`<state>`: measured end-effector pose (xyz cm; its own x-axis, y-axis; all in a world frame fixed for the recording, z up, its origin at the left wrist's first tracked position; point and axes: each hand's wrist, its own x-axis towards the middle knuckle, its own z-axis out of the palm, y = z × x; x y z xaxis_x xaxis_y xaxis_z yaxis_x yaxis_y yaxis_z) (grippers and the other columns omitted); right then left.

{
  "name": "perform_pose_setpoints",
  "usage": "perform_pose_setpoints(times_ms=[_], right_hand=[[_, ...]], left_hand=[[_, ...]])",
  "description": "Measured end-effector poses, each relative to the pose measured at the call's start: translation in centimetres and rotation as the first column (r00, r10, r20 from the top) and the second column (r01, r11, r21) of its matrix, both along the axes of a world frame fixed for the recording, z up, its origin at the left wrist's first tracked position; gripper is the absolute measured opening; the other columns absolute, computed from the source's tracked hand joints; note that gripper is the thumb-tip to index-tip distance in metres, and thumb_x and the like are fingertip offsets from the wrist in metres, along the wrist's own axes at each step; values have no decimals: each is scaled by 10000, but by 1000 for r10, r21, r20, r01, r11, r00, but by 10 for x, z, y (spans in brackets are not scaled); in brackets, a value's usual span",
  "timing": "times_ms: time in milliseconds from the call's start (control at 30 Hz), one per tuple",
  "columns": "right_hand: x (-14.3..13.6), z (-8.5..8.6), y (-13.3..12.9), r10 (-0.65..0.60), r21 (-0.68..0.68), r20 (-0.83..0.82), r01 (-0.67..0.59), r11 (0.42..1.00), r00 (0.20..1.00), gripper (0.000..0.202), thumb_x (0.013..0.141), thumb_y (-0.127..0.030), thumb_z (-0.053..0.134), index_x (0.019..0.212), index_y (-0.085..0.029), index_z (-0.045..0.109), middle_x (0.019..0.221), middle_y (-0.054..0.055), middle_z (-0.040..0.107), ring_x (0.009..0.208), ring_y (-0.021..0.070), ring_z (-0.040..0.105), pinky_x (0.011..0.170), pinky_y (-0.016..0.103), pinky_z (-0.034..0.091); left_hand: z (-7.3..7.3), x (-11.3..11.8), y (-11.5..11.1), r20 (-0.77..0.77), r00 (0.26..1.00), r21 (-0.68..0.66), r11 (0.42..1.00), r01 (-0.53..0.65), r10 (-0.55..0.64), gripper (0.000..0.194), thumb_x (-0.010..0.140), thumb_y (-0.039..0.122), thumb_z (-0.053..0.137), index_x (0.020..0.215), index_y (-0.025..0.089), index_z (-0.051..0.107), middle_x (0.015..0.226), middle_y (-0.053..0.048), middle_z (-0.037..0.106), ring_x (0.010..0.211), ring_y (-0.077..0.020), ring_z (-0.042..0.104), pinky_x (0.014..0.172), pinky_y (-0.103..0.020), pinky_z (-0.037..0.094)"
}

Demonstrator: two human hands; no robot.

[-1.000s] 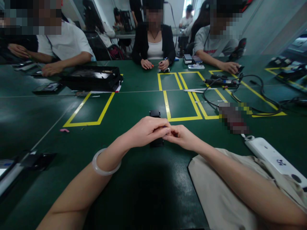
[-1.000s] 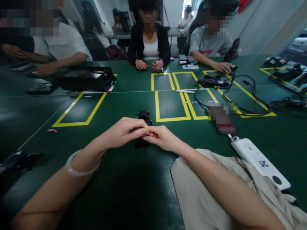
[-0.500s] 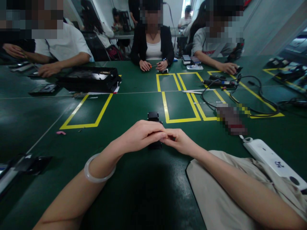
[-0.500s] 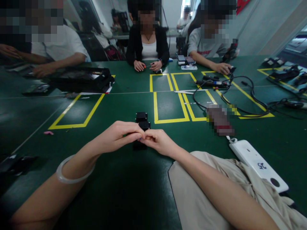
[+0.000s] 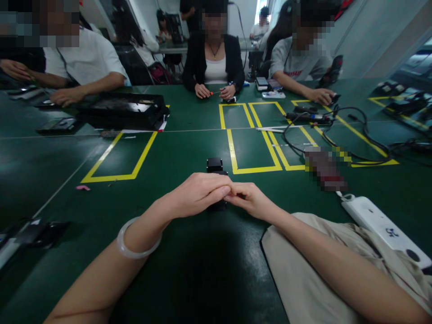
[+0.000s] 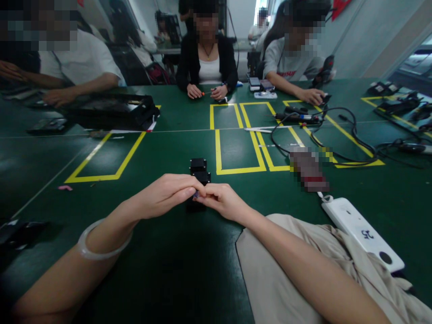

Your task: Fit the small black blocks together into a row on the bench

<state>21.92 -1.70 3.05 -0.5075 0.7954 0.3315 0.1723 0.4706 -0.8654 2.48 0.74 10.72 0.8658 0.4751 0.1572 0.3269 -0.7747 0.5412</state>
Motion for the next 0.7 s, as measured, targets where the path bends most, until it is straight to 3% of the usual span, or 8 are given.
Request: perform_pose_setpoints(times_ms=[300,467,700], right_hand=[[0,-9,0,-3,-95,66,9,995,998,310,858,-372,584,653,-193,436,623,-61,370,590,76,346,566,221,283],[6,-8,1,15,-160,60,-5,987,998,277,822,-412,628,723,-193,490,642,-61,412,612,83,369,573,222,298],[18,-4,11,-138,-273,-43,121,954,990,330,929,-462,447,803,-183,570,554,-64,441,494,76,399,499,225,304]], left_hand=[[-5,0,2,110,994,-87,996,1,9,290,978,280,444,934,139,695,842,-30,680,742,-102,612,694,-184,422],[-5,4,-1,165,986,-55,998,-14,23,265,960,225,459,892,135,699,785,-18,664,692,-87,592,660,-173,407],[-5,5,-1,69,992,38,993,-111,108,259,976,223,402,962,160,654,849,6,675,729,-87,600,680,-183,388]])
